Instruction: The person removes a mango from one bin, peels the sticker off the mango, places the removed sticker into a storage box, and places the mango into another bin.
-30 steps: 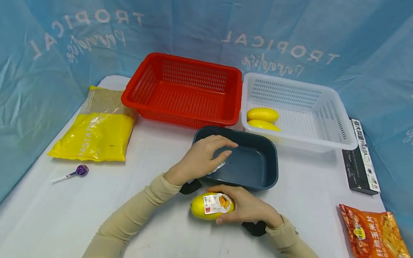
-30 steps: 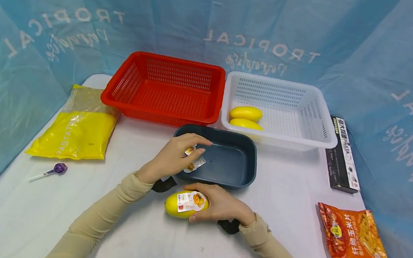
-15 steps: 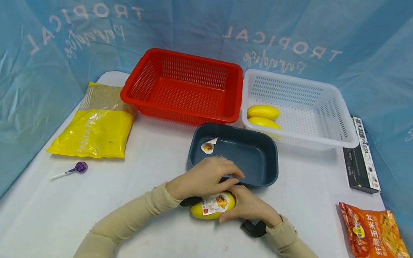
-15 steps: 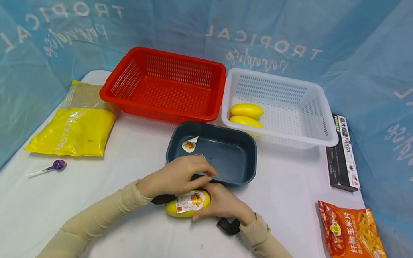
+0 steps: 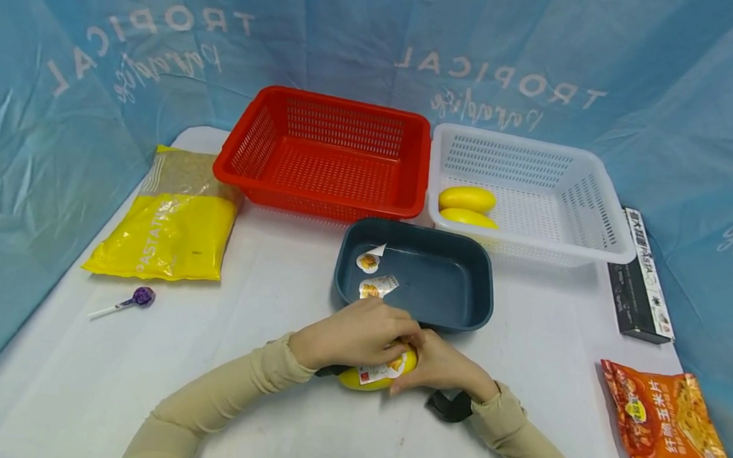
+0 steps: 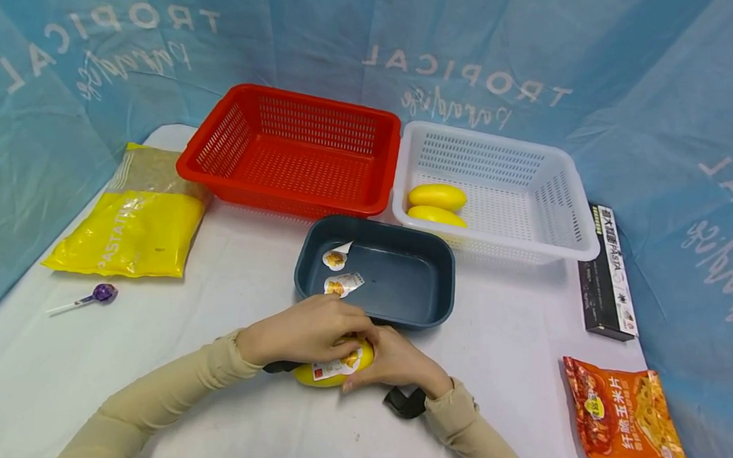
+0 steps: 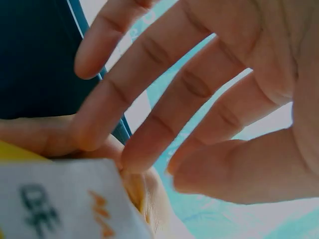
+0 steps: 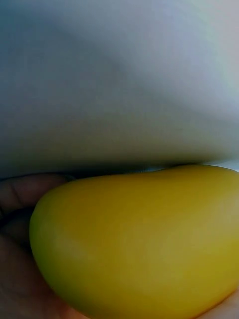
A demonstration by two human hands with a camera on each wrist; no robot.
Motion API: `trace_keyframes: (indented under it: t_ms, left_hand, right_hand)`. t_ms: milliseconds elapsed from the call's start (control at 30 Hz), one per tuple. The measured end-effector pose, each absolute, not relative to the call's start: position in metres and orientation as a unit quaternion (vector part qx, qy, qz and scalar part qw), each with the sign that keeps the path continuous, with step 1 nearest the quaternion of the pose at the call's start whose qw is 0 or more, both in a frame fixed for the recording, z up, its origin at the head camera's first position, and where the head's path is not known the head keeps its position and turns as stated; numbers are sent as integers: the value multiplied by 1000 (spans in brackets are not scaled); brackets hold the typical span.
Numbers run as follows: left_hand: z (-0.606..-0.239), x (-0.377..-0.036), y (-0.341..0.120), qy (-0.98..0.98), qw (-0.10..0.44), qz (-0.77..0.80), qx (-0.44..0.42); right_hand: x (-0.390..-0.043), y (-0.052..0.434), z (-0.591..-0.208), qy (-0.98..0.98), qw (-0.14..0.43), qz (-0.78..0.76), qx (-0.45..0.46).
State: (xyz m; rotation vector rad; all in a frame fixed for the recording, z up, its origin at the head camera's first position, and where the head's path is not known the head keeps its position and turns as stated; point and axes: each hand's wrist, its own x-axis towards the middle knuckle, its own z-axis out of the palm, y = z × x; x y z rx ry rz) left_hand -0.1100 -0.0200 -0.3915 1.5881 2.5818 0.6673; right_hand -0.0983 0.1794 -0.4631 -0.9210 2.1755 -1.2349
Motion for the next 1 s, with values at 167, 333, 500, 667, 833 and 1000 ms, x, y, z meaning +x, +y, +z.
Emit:
trace_keyframes:
  t_ms: [167, 333, 500, 667, 833, 1000]
  left_hand:
    - [-393, -108, -21, 833, 41, 210, 510]
    - [-395, -108, -22, 830, 54, 218, 511]
    - [-393, -107, -22, 827, 68, 247, 501]
    - [-390, -104, -21, 829, 72, 268, 486]
    - [-388, -101, -20, 834, 52, 263, 482]
    - [-385, -101, -21, 836, 62, 266, 477]
  right_hand:
    - [-97, 179, -464, 793, 246, -448, -331]
    - [-97, 180, -463, 800, 238, -439, -333]
    - [-97, 179, -462, 805, 240, -435, -324]
    - [-97, 179, -461, 812, 239, -429, -316]
    - [-96, 179, -459, 824, 229, -415, -310]
    - [-95, 179, -459, 825, 229, -415, -307]
